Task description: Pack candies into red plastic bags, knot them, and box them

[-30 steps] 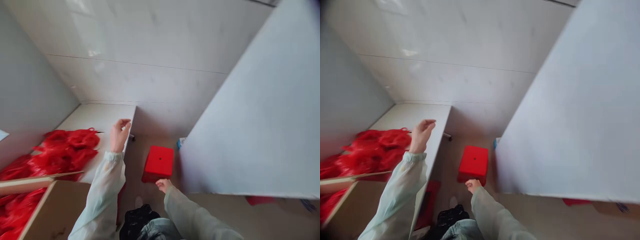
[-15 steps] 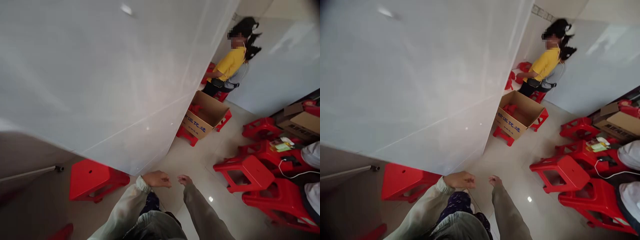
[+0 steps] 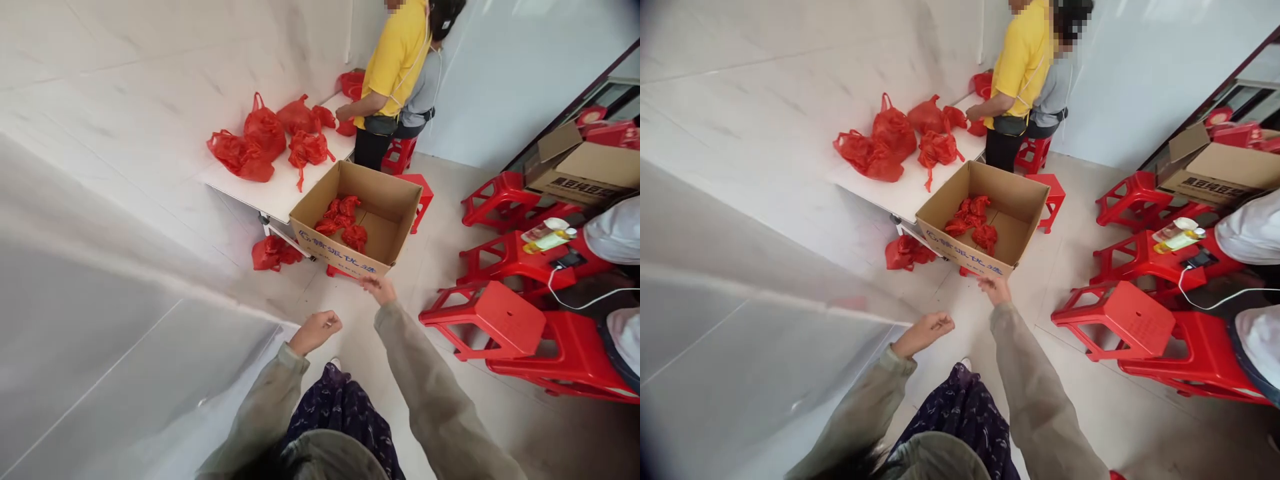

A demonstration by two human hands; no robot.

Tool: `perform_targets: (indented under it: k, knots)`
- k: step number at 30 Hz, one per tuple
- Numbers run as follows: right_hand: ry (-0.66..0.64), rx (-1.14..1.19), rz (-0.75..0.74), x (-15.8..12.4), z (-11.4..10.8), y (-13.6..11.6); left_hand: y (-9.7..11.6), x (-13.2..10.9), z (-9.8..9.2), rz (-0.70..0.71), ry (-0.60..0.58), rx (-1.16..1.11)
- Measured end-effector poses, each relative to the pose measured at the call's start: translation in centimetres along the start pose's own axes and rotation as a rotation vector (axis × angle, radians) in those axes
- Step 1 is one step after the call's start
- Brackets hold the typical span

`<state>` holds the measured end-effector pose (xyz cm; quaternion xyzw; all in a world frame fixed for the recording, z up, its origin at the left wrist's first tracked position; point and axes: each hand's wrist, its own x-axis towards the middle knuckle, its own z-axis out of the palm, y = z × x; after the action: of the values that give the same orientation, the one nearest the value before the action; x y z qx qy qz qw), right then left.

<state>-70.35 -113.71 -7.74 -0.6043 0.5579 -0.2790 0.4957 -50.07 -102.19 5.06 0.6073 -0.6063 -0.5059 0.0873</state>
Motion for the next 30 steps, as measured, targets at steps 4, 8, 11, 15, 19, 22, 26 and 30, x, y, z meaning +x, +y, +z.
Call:
perform_targets:
  k: [4, 8, 11, 15, 19, 22, 26, 30]
  knots:
    - [0.029, -0.181, 0.068, 12.5, -4.6, -2.6, 2.7, 8.0, -3.9, -0.029, 0.173, -0.035]
    - [-0.076, -0.474, 0.221, 24.3, -5.0, -1.3, 3.0, 15.1, -8.2, -0.081, 0.341, -0.073]
    - [-0.206, -0.675, 0.322, 31.3, -2.8, 1.9, 2.5, 21.3, -12.1, -0.138, 0.443, -0.062]
    - [-0.337, -0.861, 0.364, 37.6, 1.5, 7.0, 1.6, 32.0, -17.2, -0.196, 0.422, 0.03]
    - [-0.481, -0.992, 0.269, 41.5, 4.1, 11.8, -1.0, 43.6, -19.0, -0.338, 0.307, 0.178]
    - [-0.662, -1.053, 0.105, 44.8, 3.1, 13.7, -4.5, 50.8, -18.1, -0.526, 0.209, 0.268]
    - [-0.853, -1.075, -0.174, 52.0, 0.7, 12.3, -9.5, 56.8, -16.4, -0.655, 0.114, 0.34]
    - [-0.705, -1.152, -0.445, 60.3, 2.7, 9.4, -13.9, 59.3, -14.9, -0.679, 0.097, 0.349]
